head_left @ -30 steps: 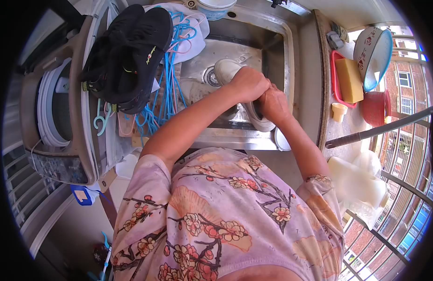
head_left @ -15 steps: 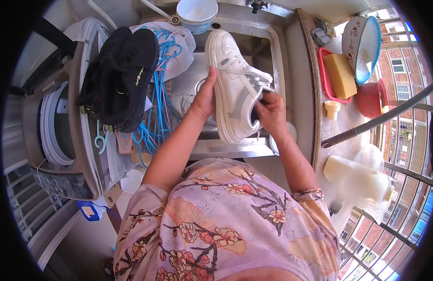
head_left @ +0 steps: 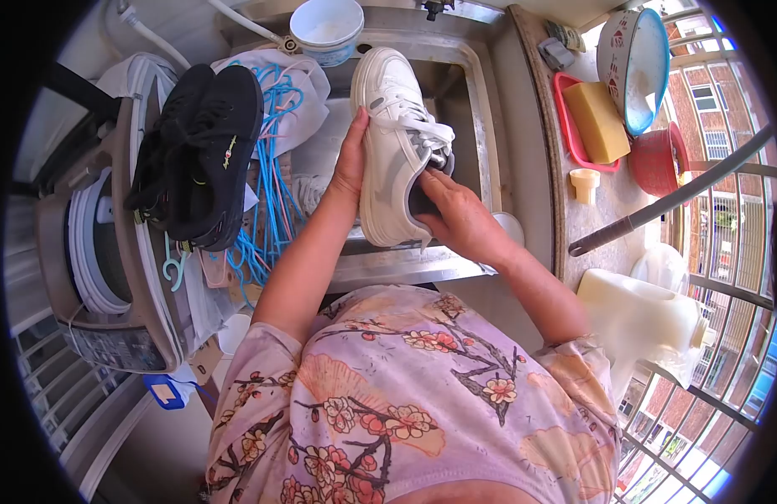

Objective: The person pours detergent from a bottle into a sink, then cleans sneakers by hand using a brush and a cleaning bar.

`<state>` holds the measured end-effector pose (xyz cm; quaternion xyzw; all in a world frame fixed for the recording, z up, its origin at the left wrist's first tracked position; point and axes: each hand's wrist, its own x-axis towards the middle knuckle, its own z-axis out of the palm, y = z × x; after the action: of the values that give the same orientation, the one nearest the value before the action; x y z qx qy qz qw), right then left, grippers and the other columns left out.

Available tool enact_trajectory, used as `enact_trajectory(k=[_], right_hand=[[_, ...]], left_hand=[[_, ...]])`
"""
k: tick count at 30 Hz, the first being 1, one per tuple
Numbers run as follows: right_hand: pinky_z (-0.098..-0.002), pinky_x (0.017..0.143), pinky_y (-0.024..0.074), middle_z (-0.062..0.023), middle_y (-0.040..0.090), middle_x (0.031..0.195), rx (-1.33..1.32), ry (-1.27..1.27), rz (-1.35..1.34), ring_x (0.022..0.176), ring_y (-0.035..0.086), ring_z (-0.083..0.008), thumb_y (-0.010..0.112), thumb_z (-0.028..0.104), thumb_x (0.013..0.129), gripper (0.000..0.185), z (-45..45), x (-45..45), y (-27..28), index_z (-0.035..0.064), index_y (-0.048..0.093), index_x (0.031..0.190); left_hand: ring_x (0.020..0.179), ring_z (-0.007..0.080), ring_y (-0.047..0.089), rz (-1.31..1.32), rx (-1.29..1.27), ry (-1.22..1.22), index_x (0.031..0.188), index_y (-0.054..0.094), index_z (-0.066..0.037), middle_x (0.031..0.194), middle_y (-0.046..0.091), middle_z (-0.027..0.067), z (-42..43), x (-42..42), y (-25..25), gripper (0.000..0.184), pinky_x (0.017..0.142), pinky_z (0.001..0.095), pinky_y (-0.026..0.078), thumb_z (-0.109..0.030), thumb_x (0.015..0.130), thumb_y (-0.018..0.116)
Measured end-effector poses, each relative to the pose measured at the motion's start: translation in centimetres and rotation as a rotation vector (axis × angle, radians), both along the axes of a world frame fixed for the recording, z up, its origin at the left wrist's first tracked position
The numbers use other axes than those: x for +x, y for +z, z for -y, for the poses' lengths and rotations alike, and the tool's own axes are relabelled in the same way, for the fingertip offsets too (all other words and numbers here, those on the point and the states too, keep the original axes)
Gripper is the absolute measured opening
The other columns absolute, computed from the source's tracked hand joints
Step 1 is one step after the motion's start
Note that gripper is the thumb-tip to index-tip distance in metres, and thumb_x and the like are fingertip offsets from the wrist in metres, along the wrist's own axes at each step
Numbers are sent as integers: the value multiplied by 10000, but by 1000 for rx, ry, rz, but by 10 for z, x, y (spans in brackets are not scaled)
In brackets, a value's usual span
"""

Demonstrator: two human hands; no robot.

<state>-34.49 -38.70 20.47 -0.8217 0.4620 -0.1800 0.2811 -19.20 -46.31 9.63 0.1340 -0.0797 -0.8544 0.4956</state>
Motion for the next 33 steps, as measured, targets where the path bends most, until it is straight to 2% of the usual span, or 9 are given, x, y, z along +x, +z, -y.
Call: enact_trajectory(k=[7,11,13,15,18,21,24,27,33], right_hand=[[-465,798,476,-293,620,842,35,48,-64,850,598,-436,564,-4,683,152,14,0,-36,-53,632,810],[-445,900,446,-243,594,1101,332,57,-598,1028,558,-404,592,51,712,395,16,-6,-67,8,595,1105],[-445,942,435,-232,586,1147,-29,142,-327,1062,563,-390,592,89,737,406,11,-11,-82,13,597,1136],[-396,1070,303,-191,393,1393,-83,27,-81,1267,403,-317,616,226,818,629,22,-11,-78,46,379,1372],[-373,1055,327,-160,430,1374,517,-285,384,1258,415,-295,535,217,885,554,55,8,-115,46,368,1385],[-354,1046,341,-133,444,1374,974,-638,1030,1251,430,-275,458,210,931,513,40,22,-69,49,344,1405],[-352,1010,392,-132,477,1344,694,-397,646,1222,475,-263,512,192,935,494,13,12,-41,17,374,1376],[-365,1032,364,-174,452,1363,45,193,-23,1254,442,-319,587,80,844,568,11,-4,-59,-1,383,1368],[-380,1044,346,-212,441,1358,752,-388,790,1259,419,-363,597,30,791,588,36,22,-84,-1,409,1347]], left_hand=[[1028,250,603,155,-69,-40,1263,495,-22,1140,609,149,4,-3,19,570,926,362,476,-457,898,544],[1006,234,611,137,-54,-125,1242,512,-18,1124,618,138,2,-6,14,558,912,351,480,-450,891,558],[1056,271,599,140,-49,-160,1291,456,-2,1171,592,170,-4,-8,10,597,964,378,460,-453,906,528],[1025,237,610,186,23,-176,1254,504,-10,1140,610,154,-13,-16,3,577,938,349,470,-463,897,529],[917,199,633,254,93,-104,1181,566,-46,1049,645,113,-19,-28,3,540,839,327,503,-484,866,570],[905,199,637,355,52,-159,1168,570,-41,1036,649,112,-11,-18,5,536,825,322,508,-484,866,571],[877,200,643,242,42,-174,1157,574,-37,1013,655,114,-1,1,7,523,810,322,514,-474,870,570],[893,205,642,184,50,-200,1167,564,-34,1025,648,118,-6,-5,1,528,818,341,516,-472,871,570],[941,208,626,343,121,-157,1214,525,-32,1066,632,107,-23,-11,6,567,848,331,503,-489,878,551]])
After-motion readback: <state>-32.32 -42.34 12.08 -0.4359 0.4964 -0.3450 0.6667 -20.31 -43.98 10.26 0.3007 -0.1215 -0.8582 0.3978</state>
